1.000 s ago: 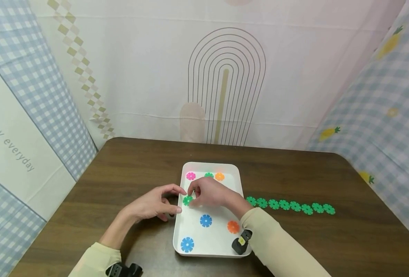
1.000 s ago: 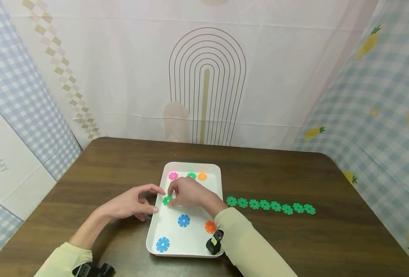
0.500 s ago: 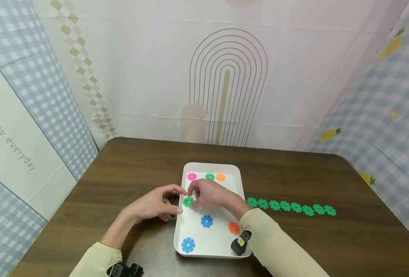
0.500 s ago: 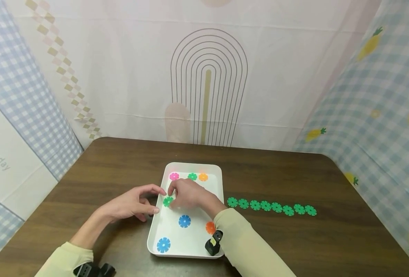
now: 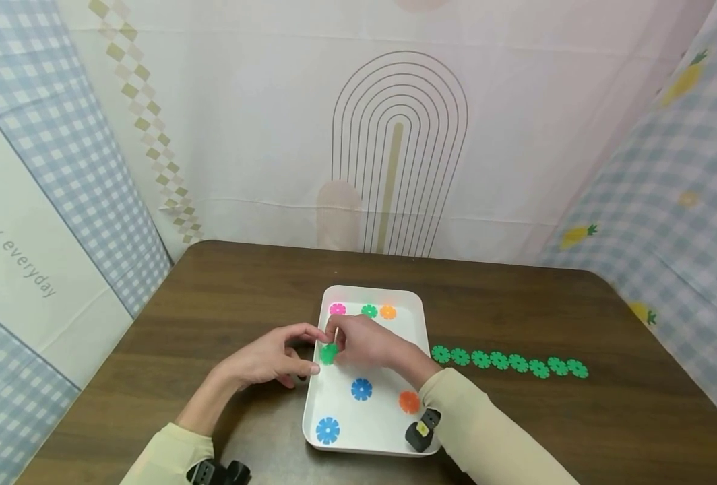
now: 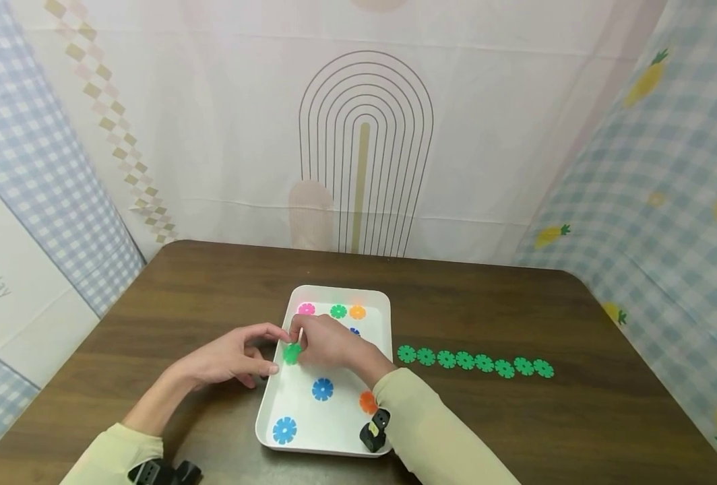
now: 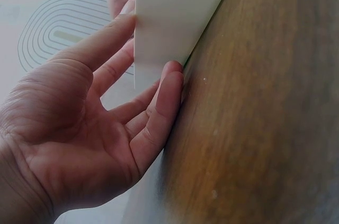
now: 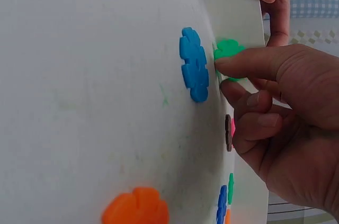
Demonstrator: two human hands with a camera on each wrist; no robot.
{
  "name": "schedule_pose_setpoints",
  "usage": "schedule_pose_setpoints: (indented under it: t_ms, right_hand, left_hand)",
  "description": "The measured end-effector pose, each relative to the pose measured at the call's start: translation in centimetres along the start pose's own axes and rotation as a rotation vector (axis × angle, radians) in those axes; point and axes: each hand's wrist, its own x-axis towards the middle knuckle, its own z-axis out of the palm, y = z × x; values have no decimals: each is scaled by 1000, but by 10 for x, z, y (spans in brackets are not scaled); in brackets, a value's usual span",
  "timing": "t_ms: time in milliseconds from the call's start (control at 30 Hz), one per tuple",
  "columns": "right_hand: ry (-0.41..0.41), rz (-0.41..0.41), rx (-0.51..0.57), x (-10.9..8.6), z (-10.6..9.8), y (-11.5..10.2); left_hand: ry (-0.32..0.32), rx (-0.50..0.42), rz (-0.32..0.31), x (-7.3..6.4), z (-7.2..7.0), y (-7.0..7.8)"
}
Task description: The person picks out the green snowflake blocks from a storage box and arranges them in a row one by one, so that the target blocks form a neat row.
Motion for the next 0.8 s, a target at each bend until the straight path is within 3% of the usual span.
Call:
schedule_pose_setpoints:
  t_ms: [533,800]
  right_hand:
    - [9,-43,72,-4,-5,9]
    - [21,12,208,-11,-19,11]
  left_hand:
    - [-5,3,14,0,0,0]
    - [-4,4,3,0,1,0]
